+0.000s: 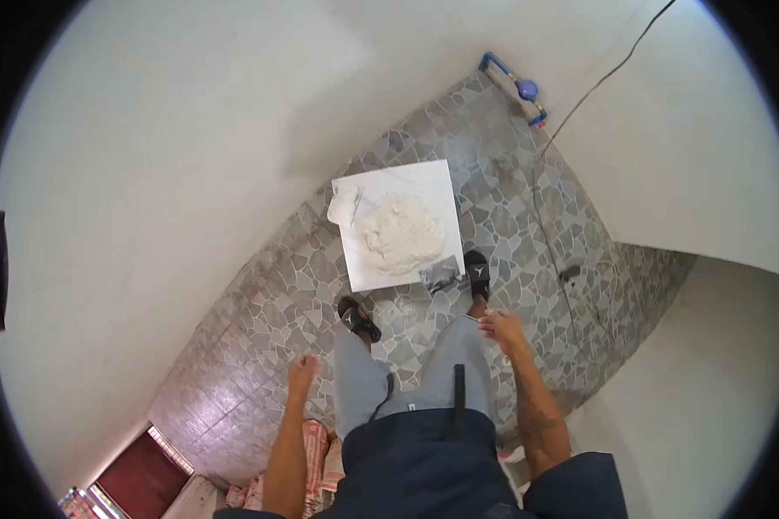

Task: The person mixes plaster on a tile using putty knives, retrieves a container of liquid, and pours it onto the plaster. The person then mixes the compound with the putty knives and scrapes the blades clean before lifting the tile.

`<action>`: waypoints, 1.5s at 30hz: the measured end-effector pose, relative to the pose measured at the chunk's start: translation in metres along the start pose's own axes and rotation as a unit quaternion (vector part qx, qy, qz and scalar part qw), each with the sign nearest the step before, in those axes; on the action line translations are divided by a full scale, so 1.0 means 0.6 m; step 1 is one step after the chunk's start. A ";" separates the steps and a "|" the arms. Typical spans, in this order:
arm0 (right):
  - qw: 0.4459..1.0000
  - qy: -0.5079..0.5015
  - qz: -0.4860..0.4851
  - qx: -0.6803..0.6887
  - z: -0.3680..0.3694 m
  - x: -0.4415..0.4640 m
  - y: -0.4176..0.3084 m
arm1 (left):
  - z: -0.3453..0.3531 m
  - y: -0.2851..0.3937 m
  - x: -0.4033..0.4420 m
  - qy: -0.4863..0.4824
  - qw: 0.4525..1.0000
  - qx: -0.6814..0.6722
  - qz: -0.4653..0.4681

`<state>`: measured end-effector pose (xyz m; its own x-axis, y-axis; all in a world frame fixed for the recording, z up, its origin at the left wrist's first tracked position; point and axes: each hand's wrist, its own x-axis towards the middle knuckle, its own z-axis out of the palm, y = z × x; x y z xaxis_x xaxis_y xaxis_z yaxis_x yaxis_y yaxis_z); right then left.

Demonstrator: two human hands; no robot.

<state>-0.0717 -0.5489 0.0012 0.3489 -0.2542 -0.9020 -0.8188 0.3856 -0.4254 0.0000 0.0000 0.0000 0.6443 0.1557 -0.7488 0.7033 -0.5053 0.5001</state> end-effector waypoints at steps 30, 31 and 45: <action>0.948 0.114 -0.105 0.279 0.287 0.342 0.189 | 0.172 0.261 0.779 -0.008 0.956 0.017 0.294; 0.941 0.117 -0.122 0.292 0.291 0.320 0.175 | 0.168 0.260 0.785 -0.027 0.954 -0.008 0.300; 0.783 0.120 -0.419 -0.443 0.244 0.470 -0.323 | 0.127 0.325 0.688 -0.219 0.869 -0.242 0.372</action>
<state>0.2520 -0.5655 -0.1815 0.9246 -0.2892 -0.2479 -0.3799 -0.7464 -0.5464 0.3799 -0.0990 -0.2448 0.8727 -0.4539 -0.1800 0.2528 0.1045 0.9619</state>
